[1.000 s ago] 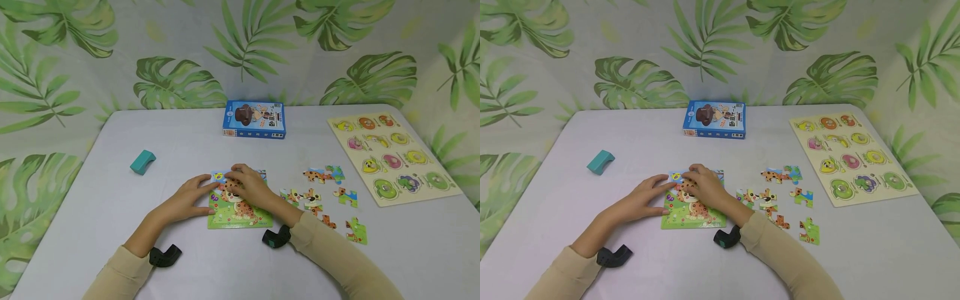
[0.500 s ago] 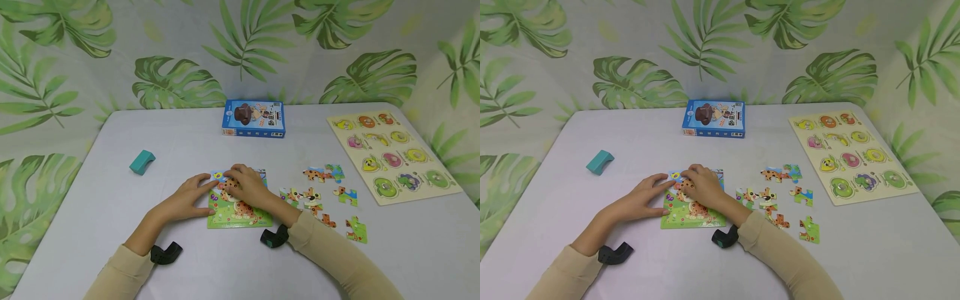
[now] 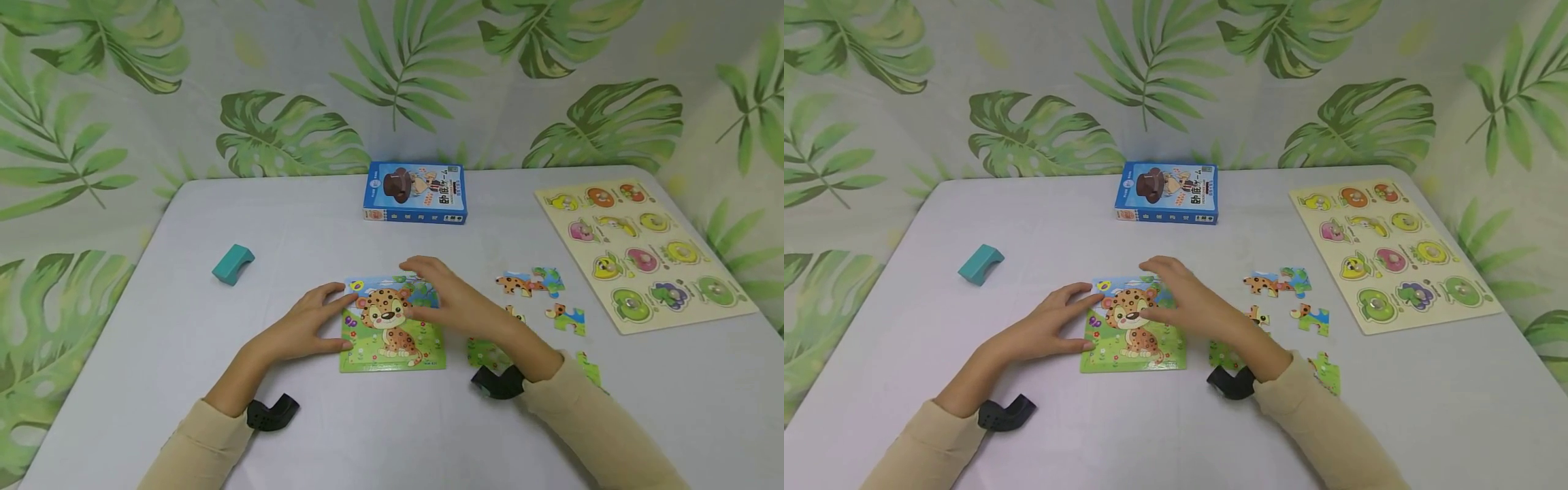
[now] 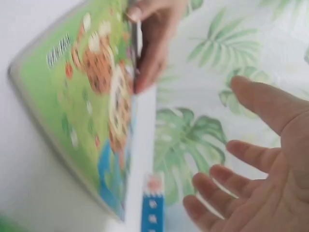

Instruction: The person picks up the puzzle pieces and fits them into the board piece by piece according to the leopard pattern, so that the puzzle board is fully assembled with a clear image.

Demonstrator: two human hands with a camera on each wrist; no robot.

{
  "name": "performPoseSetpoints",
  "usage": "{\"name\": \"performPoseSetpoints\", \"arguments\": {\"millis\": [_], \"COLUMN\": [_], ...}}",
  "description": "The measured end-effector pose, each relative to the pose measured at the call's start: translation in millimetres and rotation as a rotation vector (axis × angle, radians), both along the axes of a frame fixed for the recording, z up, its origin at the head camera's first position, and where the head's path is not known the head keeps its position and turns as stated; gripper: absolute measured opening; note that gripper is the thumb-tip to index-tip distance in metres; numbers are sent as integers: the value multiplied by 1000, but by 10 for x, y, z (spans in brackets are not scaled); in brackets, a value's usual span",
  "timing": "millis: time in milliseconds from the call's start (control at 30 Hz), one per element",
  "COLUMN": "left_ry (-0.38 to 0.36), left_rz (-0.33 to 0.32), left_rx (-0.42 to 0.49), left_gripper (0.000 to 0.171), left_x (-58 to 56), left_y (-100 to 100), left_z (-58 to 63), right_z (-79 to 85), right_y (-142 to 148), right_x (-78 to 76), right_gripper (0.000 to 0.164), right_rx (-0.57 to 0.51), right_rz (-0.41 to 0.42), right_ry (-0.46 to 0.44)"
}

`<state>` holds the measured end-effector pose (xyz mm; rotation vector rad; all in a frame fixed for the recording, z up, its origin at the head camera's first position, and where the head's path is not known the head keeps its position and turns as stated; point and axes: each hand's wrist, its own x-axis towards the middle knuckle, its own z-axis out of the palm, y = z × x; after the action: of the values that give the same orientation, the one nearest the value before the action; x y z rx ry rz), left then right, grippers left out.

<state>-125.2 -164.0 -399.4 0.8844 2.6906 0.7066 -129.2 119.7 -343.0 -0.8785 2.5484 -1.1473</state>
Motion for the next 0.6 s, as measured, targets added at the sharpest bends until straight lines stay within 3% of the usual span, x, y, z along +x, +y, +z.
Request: {"name": "performPoseSetpoints", "arguments": {"millis": [133, 300, 433, 600], "left_ry": [-14, -18, -16, -22], "left_rz": [5, 9, 9, 9], "left_rx": [0, 3, 4, 8], "left_gripper": [78, 79, 79, 78], "left_x": [5, 7, 2, 3], "left_y": [6, 2, 2, 4], "left_z": [11, 21, 12, 1], "right_z": [72, 28, -79, -243], "right_y": [331, 698, 972, 1262], "right_x": [42, 61, 51, 0], "right_gripper": [64, 63, 61, 58], "right_rx": [-107, -164, -162, -124], "right_rz": [-71, -199, -295, -355], "right_ry": [107, 233, 262, 272]}}
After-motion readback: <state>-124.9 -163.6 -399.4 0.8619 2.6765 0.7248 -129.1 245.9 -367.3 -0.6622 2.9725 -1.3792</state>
